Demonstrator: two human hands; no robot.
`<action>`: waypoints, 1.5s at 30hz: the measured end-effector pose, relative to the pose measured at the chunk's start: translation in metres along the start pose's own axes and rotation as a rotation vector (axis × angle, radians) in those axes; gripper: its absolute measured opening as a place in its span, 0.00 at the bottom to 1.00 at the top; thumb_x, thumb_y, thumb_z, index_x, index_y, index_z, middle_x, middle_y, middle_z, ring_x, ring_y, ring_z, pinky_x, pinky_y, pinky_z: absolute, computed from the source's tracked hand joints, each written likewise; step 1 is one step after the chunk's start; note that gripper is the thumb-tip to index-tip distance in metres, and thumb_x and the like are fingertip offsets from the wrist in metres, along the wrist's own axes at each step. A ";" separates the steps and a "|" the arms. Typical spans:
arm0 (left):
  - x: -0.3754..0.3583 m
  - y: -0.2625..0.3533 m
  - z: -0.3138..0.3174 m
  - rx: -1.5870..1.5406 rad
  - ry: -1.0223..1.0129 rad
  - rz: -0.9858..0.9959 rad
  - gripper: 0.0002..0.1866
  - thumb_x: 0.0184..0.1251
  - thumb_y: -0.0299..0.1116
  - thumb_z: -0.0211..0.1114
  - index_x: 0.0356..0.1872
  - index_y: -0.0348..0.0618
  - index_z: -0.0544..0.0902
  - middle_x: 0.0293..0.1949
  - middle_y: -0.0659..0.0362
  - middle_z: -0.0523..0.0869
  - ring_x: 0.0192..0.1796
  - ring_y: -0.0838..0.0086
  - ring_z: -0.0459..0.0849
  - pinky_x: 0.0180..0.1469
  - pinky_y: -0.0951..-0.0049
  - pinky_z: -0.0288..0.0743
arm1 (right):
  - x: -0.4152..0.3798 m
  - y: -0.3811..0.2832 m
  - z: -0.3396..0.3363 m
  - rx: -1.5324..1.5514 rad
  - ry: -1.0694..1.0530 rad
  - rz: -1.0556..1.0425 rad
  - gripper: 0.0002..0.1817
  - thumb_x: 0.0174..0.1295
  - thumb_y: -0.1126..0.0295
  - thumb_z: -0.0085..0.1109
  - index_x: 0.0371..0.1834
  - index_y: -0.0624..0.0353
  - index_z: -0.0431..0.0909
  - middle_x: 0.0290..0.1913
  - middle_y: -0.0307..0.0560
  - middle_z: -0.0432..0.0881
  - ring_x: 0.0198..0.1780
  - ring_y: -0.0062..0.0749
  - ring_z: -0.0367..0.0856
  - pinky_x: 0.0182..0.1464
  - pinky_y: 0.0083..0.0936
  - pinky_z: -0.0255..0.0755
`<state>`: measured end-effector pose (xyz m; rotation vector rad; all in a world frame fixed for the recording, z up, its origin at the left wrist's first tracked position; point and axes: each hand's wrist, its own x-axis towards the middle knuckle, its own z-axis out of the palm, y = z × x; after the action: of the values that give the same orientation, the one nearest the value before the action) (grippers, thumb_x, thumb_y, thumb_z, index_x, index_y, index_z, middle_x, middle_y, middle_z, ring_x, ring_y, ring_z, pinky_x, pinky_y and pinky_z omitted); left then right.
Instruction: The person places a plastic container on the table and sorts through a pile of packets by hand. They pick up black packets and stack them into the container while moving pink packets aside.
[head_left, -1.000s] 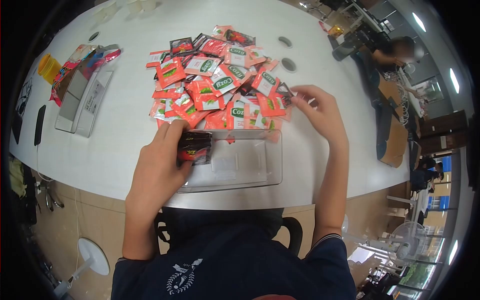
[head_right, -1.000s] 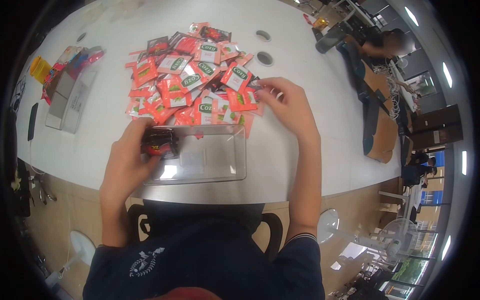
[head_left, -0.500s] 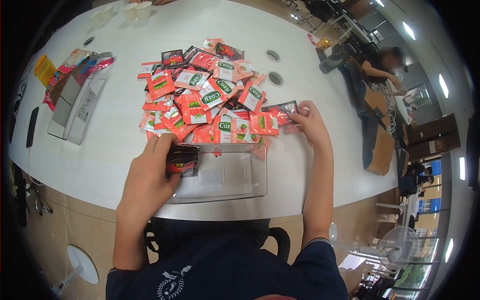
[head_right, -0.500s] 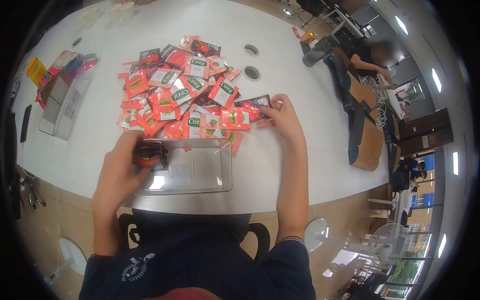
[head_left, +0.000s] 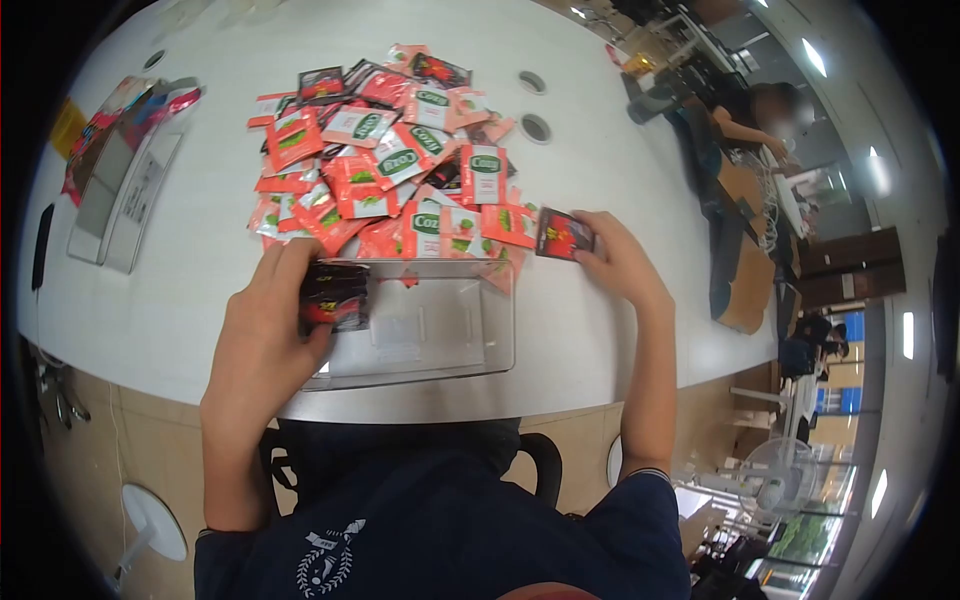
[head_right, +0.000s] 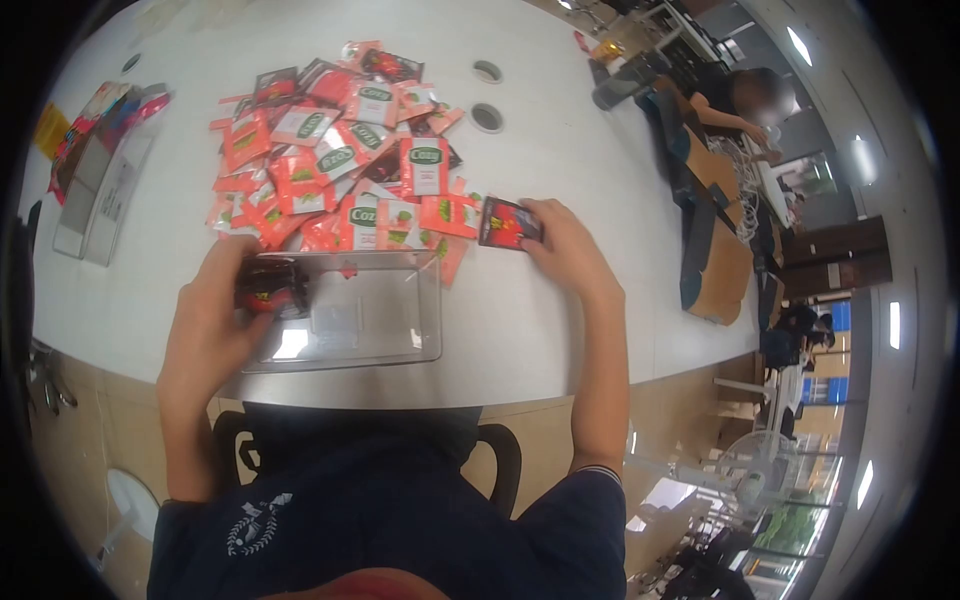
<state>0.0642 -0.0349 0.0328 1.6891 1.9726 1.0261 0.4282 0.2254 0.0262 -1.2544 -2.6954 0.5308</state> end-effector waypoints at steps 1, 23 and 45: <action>0.000 0.000 0.000 -0.004 -0.003 -0.003 0.32 0.52 0.17 0.72 0.61 0.42 0.73 0.51 0.44 0.82 0.49 0.40 0.86 0.48 0.48 0.81 | 0.001 -0.001 -0.002 -0.093 0.000 0.051 0.26 0.60 0.72 0.71 0.64 0.62 0.81 0.59 0.55 0.83 0.57 0.51 0.83 0.61 0.38 0.77; -0.011 0.004 -0.004 -0.132 -0.084 -0.089 0.40 0.56 0.21 0.73 0.73 0.40 0.69 0.53 0.40 0.86 0.42 0.43 0.88 0.45 0.52 0.81 | 0.006 -0.218 0.081 -0.088 -0.227 -0.206 0.29 0.65 0.41 0.71 0.26 0.60 0.88 0.21 0.52 0.82 0.26 0.49 0.86 0.31 0.43 0.77; -0.004 0.010 0.005 0.031 -0.017 -0.097 0.36 0.54 0.20 0.75 0.66 0.43 0.71 0.49 0.40 0.88 0.47 0.39 0.88 0.46 0.50 0.82 | 0.045 -0.154 -0.011 0.350 -0.089 0.015 0.19 0.69 0.56 0.72 0.30 0.63 0.89 0.21 0.47 0.83 0.22 0.42 0.78 0.31 0.35 0.74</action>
<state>0.0755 -0.0368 0.0363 1.5957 2.0475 0.9487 0.2914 0.1712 0.0903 -1.1765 -2.5121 1.0299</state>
